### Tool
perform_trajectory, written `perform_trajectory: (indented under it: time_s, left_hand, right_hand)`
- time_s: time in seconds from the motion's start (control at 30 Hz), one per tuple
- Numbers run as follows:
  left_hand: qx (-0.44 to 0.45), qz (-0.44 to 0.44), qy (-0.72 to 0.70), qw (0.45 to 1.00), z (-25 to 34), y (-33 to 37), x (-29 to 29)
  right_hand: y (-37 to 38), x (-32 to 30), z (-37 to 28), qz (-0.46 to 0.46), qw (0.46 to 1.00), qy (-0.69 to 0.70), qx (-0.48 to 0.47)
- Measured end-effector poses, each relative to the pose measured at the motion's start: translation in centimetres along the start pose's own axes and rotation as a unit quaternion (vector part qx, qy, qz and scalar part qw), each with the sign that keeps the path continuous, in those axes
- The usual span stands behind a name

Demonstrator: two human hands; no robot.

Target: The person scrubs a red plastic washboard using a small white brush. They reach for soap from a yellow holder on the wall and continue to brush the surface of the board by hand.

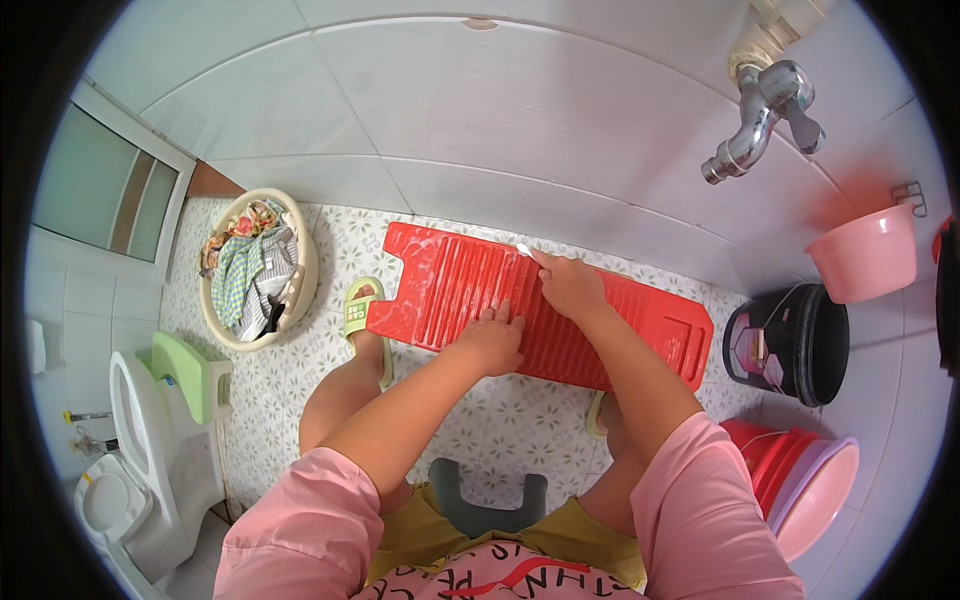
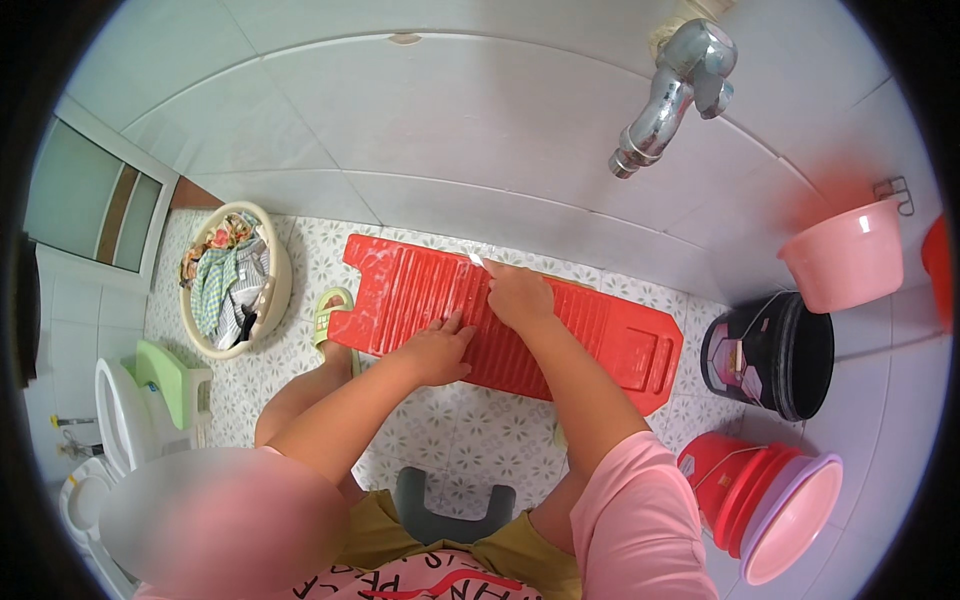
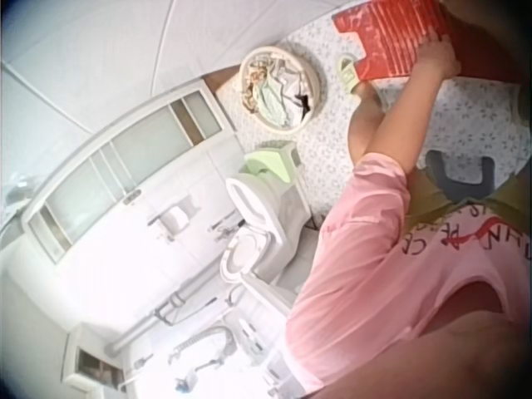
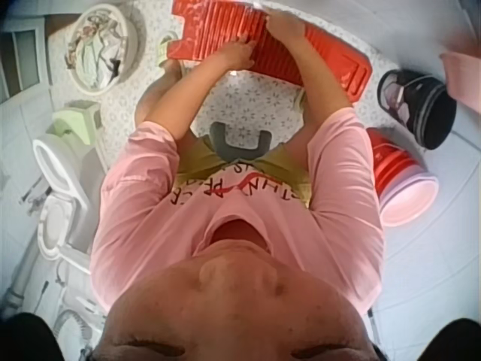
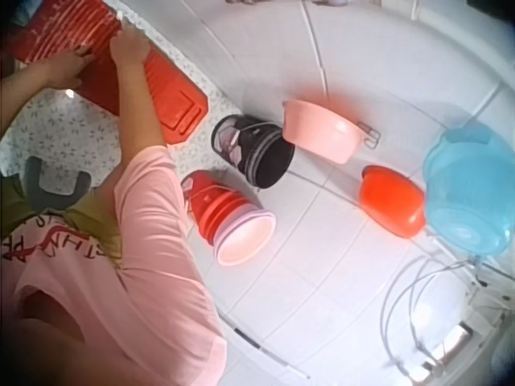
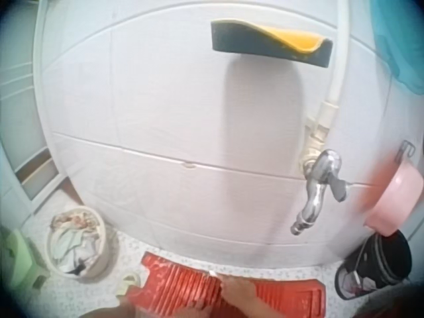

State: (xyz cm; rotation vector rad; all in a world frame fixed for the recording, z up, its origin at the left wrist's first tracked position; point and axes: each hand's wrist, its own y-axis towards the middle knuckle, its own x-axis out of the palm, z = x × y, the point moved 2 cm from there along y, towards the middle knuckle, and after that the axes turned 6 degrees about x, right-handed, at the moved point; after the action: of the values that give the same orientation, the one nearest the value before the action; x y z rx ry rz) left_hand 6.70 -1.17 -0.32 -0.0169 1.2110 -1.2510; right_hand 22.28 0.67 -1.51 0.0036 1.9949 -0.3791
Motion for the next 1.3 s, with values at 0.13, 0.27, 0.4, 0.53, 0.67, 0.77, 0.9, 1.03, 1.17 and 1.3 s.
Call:
perform_trajectory:
  time_s: [0.13,0.27,0.4,0.53,0.67,0.77,0.9,1.03,1.17,1.3]
  left_hand:
    - [-0.001,-0.007,0.004,1.0,-0.1,-0.2,-0.1]
    - [-0.004,-0.009,0.0,1.0,-0.2,-0.1,-0.1]
    - [0.002,-0.011,0.005,1.0,0.0,-0.1,-0.1]
    - [-0.005,-0.02,0.003,1.0,0.0,-0.3,-0.2]
    - [-0.007,-0.016,-0.006,1.0,0.0,-0.4,-0.3]
    - [-0.002,-0.018,0.002,1.0,-0.1,-0.3,-0.1]
    - [0.005,-0.017,0.008,1.0,-0.4,-0.4,0.2]
    - [0.011,-0.012,-0.01,1.0,-0.4,-0.5,0.1]
    - [0.009,-0.007,0.003,1.0,0.0,-0.4,0.1]
    - [0.004,-0.009,-0.009,1.0,-0.3,-0.5,0.1]
  right_hand:
    - [-0.4,-0.3,-1.7,-0.028,0.999,0.013,0.014]
    - [0.1,0.4,0.1,-0.008,1.0,0.028,-0.003]
    - [0.2,0.6,0.6,-0.003,0.999,0.036,0.001]
    - [-0.3,0.3,-1.6,-0.025,0.998,0.049,0.018]
    - [0.0,0.4,-0.5,-0.011,0.999,0.024,0.021]
    - [0.5,0.4,0.4,-0.036,0.999,-0.003,0.028]
    - [-0.1,0.6,-1.8,0.006,0.999,0.023,-0.022]
    - [-0.5,0.8,-2.3,-0.023,0.999,-0.025,-0.022]
    - [-0.2,0.8,-1.0,0.016,1.0,-0.015,0.014]
    - [-0.7,0.7,-1.2,-0.01,1.0,-0.014,-0.017]
